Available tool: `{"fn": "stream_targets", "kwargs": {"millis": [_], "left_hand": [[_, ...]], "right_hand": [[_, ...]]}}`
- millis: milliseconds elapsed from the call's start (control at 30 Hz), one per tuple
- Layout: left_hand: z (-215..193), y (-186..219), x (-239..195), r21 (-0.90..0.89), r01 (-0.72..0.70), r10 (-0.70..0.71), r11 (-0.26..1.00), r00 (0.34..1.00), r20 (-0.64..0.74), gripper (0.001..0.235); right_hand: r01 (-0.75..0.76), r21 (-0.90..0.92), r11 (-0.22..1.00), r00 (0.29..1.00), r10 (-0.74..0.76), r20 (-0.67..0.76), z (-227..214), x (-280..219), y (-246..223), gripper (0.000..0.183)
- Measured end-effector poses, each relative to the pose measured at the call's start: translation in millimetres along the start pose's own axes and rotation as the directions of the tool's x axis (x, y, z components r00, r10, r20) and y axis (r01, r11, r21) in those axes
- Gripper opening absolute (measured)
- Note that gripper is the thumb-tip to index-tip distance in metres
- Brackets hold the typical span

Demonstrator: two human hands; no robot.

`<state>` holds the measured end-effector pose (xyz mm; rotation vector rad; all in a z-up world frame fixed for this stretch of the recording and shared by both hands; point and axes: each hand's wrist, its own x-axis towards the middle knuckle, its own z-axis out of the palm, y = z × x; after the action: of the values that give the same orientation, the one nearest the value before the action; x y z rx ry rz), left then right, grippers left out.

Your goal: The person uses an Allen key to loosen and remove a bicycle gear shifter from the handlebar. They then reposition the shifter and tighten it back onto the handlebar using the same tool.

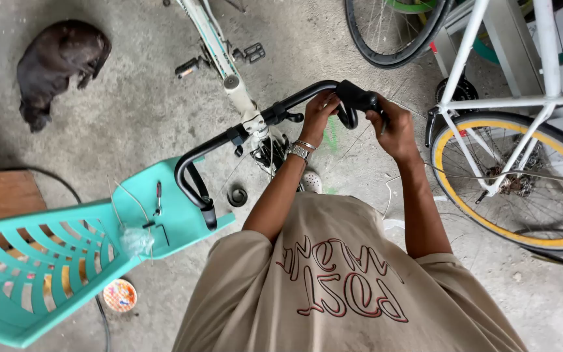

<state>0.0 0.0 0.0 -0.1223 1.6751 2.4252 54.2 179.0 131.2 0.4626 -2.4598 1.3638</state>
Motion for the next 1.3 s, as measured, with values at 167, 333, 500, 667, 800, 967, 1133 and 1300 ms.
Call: {"fn": "stream_targets", "kwargs": {"millis": [167, 333, 500, 667, 800, 967, 1133, 1300], "left_hand": [[-3, 3, 2, 0.119, -0.029, 0.022, 0.992, 0.998, 0.056, 0.038], [-3, 11, -2, 0.141, -0.003, -0.013, 0.99, 0.994, 0.108, 0.043], [-4, 17, -5, 0.255, -0.032, -0.006, 0.966, 0.989, 0.15, 0.044], [-4, 17, -5, 0.266, -0.027, -0.014, 0.964, 0.988, 0.152, 0.044], [-5, 19, -2, 0.284, -0.063, 0.017, 0.957, 0.986, 0.163, 0.044], [-8, 12, -2, 0.296, -0.046, -0.006, 0.954, 0.985, 0.171, 0.043], [1, 31, -15, 0.177, 0.028, -0.054, 0.984, 0.988, 0.144, 0.051], [0, 8, -3, 0.068, 0.109, -0.119, 0.992, 0.977, 0.174, 0.038]], "right_hand": [[-0.043, 0.047, 0.998, 0.998, 0.041, 0.049, 1, -13, 27, 0.023], [-0.065, 0.056, 0.996, 0.996, 0.062, 0.062, -4, -13, 26, 0.019], [-0.189, 0.083, 0.978, 0.974, 0.176, 0.14, -14, -14, 14, 0.016], [-0.222, 0.089, 0.971, 0.969, 0.209, 0.134, -11, -23, 29, 0.018], [-0.268, 0.121, 0.956, 0.957, 0.249, 0.151, -14, -19, 27, 0.021], [-0.269, 0.12, 0.956, 0.957, 0.251, 0.148, -15, -19, 26, 0.023], [-0.172, -0.039, 0.984, 0.977, 0.176, 0.119, -5, -18, -21, 0.024], [-0.106, -0.225, 0.969, 0.988, 0.077, -0.131, 21, -45, -14, 0.033]]}}
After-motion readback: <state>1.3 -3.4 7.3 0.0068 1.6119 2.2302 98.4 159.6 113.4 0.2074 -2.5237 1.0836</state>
